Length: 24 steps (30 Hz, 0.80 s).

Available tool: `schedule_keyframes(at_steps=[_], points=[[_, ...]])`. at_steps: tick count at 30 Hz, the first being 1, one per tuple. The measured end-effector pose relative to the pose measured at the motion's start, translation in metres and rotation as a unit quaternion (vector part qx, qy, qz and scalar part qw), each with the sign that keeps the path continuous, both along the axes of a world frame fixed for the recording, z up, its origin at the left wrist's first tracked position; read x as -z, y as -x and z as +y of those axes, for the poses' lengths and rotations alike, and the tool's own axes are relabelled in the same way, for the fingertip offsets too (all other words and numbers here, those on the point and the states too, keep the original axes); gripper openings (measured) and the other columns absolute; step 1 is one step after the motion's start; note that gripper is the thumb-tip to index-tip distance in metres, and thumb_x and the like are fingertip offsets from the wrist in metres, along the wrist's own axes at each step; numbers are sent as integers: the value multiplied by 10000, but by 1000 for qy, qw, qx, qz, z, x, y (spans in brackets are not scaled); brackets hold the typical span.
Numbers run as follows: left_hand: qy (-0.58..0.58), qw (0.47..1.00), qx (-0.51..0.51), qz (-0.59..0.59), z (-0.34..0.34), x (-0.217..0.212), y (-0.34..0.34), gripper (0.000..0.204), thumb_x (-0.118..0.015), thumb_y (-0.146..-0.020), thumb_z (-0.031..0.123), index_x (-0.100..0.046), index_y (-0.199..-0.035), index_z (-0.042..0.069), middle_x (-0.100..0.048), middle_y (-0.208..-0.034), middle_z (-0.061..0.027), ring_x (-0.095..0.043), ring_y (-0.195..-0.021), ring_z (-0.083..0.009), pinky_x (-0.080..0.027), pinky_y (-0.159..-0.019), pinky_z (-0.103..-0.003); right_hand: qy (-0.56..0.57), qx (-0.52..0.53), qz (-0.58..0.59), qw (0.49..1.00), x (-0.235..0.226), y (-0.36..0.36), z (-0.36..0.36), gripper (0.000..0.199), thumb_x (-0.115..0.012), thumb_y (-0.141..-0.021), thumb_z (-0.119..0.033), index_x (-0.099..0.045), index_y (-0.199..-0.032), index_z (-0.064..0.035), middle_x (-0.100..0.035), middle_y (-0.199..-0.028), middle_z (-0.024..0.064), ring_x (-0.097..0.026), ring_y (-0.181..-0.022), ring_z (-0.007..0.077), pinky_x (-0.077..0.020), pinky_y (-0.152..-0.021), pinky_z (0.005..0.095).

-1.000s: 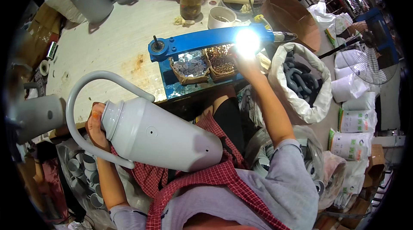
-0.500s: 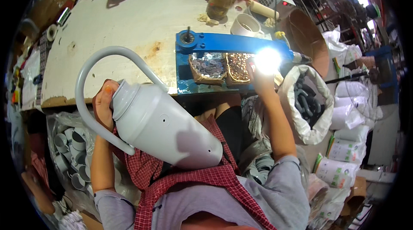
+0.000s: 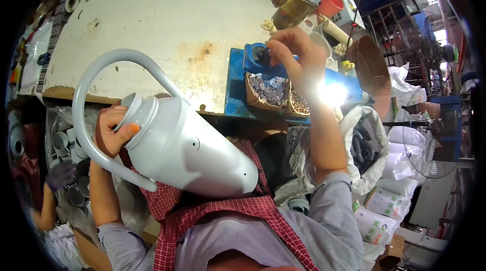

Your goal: The person repeatedly picks up a gray watering can, inserts a small metal washer into the spout, and attaches a gray plastic spout piece. They then place the assembled watering can on the table and repeat the process with another unit. The workspace contains bins of parts and several completed watering cans.

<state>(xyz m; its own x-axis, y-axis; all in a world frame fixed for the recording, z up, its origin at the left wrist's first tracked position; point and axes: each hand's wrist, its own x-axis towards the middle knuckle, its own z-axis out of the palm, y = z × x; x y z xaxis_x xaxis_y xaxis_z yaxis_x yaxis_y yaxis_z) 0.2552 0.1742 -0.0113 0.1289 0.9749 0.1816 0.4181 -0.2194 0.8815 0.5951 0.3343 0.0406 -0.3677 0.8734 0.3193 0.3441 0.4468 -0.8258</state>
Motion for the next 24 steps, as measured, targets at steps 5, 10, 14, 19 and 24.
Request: schedule_keyframes(at_steps=[5,10,14,19,24], points=[[-17,1000,-19,-1,0,12,0,411,-653,-778,355,-587,-626,-21,-515,-562,-86,-481,-539,-196,-365,-584,-324,11,-7,36,999,12,-3,2,130,-649,-870,-78,-630,-915,42,-666,-746,84,-626,-627,92,-493,-570,213],[0,1000,-4,2,1,11,-1,423,-642,-786,359,-578,-622,-26,-528,-570,-86,-494,-548,-199,-379,-590,-327,43,0,99,994,17,0,1,156,-647,-864,-70,-638,-966,48,-668,-768,88,-637,-645,109,-512,-596,224],[41,999,-10,6,-7,6,2,439,-611,-815,380,-571,-621,-12,-545,-578,-71,-500,-561,-187,-406,-663,-325,-66,31,9,997,24,-21,-17,155,-661,-836,-60,-661,-978,2,-663,-789,78,-649,-698,136,-524,-642,248],[86,996,15,16,-18,-7,9,424,-554,-860,383,-580,-643,20,-534,-564,-52,-497,-575,-171,-399,-826,-357,-80,-16,-250,965,75,-49,-36,128,-672,-823,-118,-687,-939,-69,-666,-913,84,-650,-782,232,-527,-716,317],[110,987,85,77,-13,-30,7,432,-535,-877,376,-556,-634,18,-556,-571,-67,-509,-571,-196,-369,-945,-407,-168,26,-337,926,133,-56,-17,103,-651,-813,-162,-675,-885,-93,-634,-907,67,-610,-898,263,-501,-777,374]])
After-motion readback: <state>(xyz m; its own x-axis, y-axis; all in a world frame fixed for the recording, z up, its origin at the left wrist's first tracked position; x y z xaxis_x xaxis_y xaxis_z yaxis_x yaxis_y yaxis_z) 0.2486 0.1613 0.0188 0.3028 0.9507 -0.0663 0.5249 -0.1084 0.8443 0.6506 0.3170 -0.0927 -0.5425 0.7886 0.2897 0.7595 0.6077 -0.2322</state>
